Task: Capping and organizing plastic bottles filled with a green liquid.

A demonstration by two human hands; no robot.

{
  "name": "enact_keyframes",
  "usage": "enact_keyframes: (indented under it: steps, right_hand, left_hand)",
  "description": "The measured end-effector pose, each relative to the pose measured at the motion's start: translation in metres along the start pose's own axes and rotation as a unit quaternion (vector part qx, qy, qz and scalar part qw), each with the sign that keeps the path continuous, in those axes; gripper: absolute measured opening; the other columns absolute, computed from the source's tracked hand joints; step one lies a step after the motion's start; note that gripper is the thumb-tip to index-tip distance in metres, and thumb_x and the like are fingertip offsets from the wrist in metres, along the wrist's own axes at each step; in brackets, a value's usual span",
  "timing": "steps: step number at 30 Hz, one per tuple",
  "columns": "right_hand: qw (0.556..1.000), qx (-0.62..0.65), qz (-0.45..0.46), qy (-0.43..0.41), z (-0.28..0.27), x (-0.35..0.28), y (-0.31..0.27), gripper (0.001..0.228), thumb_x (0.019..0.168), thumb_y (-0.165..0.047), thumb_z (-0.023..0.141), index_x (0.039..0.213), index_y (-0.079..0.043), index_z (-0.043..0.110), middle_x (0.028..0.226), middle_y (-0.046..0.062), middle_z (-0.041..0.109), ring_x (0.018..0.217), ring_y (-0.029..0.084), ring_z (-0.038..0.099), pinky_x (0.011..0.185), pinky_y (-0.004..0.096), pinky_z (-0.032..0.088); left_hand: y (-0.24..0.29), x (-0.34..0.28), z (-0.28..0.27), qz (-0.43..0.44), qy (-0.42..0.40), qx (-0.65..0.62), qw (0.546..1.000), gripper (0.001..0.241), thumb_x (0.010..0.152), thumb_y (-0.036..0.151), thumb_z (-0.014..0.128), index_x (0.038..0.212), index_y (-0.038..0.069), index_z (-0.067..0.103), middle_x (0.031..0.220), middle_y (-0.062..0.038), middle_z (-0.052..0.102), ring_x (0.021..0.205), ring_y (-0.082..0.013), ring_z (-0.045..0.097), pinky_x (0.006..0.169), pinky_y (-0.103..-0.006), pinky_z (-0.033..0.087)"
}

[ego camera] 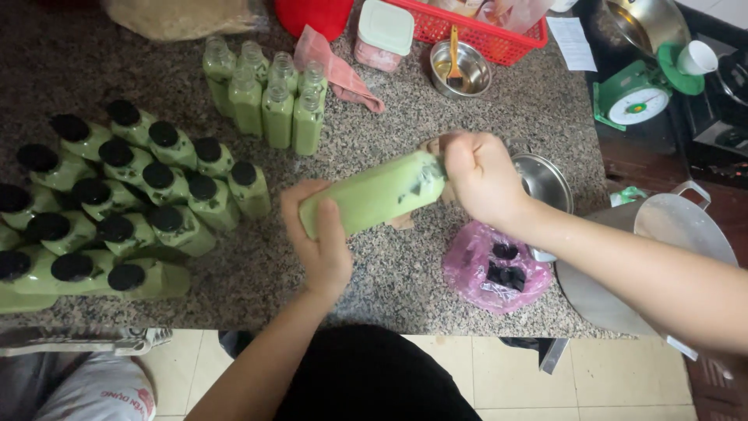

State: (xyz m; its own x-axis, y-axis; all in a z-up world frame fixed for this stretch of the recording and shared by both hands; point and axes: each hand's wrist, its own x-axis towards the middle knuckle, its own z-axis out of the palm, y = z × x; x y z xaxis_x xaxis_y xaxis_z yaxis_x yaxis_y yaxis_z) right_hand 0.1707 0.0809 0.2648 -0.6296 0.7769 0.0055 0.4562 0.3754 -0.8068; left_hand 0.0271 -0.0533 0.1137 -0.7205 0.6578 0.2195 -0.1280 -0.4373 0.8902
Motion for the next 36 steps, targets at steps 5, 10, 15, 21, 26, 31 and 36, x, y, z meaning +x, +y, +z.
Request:
enact_keyframes:
  steps: [5, 10, 15, 21, 26, 31, 36]
  right_hand:
    - [0.957, 0.146, 0.24, -0.077, -0.005, 0.001, 0.013, 0.046, 0.104, -0.026, 0.027, 0.098, -0.014, 0.071, 0.062, 0.004, 0.049, 0.045, 0.014, 0.034, 0.041, 0.031, 0.028]
    - [0.963, -0.025, 0.246, -0.106, -0.017, 0.015, -0.031, 0.047, 0.098, -0.033, 0.03, 0.091, -0.016, 0.074, 0.06, 0.004, 0.058, 0.046, 0.014, 0.041, 0.045, 0.033, 0.036]
    - [0.984, -0.123, 0.025, -0.125, 0.0, 0.032, 0.014, 0.044, 0.1, -0.035, 0.046, 0.079, -0.002, 0.066, 0.068, 0.011, 0.066, 0.06, 0.017, 0.06, 0.057, 0.038, 0.053]
    - [0.899, -0.409, -0.095, -0.127, 0.11, 0.015, -0.02, 0.043, 0.094, -0.046, 0.052, 0.087, -0.011, 0.076, 0.064, 0.022, 0.068, 0.057, 0.038, 0.068, 0.055, 0.05, 0.055]
    - [0.892, -0.371, -0.192, -0.174, 0.152, 0.031, 0.037, 0.044, 0.107, -0.032, 0.04, 0.128, -0.002, 0.064, 0.067, 0.019, 0.067, 0.063, 0.035, 0.068, 0.057, 0.049, 0.055]
    - [0.969, -0.231, 0.049, -0.076, 0.134, 0.046, 0.104, 0.057, 0.105, -0.052, 0.039, 0.116, -0.004, 0.069, 0.099, 0.026, 0.07, 0.103, 0.041, 0.068, 0.096, 0.049, 0.053]
    - [0.9, -0.358, 0.249, -0.019, 0.128, 0.039, 0.247, 0.08, 0.092, -0.063, 0.045, 0.153, -0.011, 0.038, 0.152, 0.04, 0.021, 0.145, 0.062, 0.013, 0.11, 0.072, 0.018]
  left_hand:
    - [0.017, 0.023, -0.017, 0.291, -0.115, 0.1, 0.944, 0.038, 0.105, 0.03, 0.064, 0.134, 0.013, 0.045, 0.121, -0.014, 0.056, 0.101, -0.0216, 0.061, 0.086, -0.0379, 0.055]
    - [0.013, 0.029, -0.028, 0.313, -0.16, 0.133, 0.927, 0.047, 0.097, 0.032, 0.071, 0.131, 0.011, 0.047, 0.127, -0.018, 0.056, 0.111, -0.0268, 0.061, 0.093, -0.0379, 0.054]
    - [0.005, 0.01, -0.05, 0.249, -0.184, 0.248, 0.918, 0.054, 0.09, 0.031, 0.078, 0.129, 0.008, 0.048, 0.13, -0.021, 0.055, 0.12, -0.0359, 0.058, 0.102, -0.0455, 0.05]
    - [-0.003, -0.021, -0.087, -0.007, -0.16, 0.328, 0.931, 0.071, 0.078, 0.027, 0.085, 0.135, 0.005, 0.05, 0.122, -0.019, 0.058, 0.114, -0.0357, 0.061, 0.093, -0.0468, 0.051]
    - [-0.016, -0.037, -0.133, -0.179, -0.144, 0.215, 0.949, 0.07, 0.074, 0.027, 0.088, 0.133, 0.007, 0.054, 0.122, -0.013, 0.067, 0.111, -0.0293, 0.067, 0.095, -0.043, 0.055]
    - [-0.022, -0.055, -0.148, -0.33, -0.131, 0.069, 0.932, 0.08, 0.078, 0.031, 0.081, 0.147, 0.012, 0.044, 0.133, -0.008, 0.064, 0.119, -0.0229, 0.063, 0.099, -0.04, 0.052]
    - [-0.026, -0.059, -0.146, -0.432, -0.079, 0.042, 0.898, 0.079, 0.084, 0.045, 0.069, 0.15, 0.009, 0.045, 0.136, -0.012, 0.062, 0.124, -0.0244, 0.06, 0.102, -0.04, 0.049]
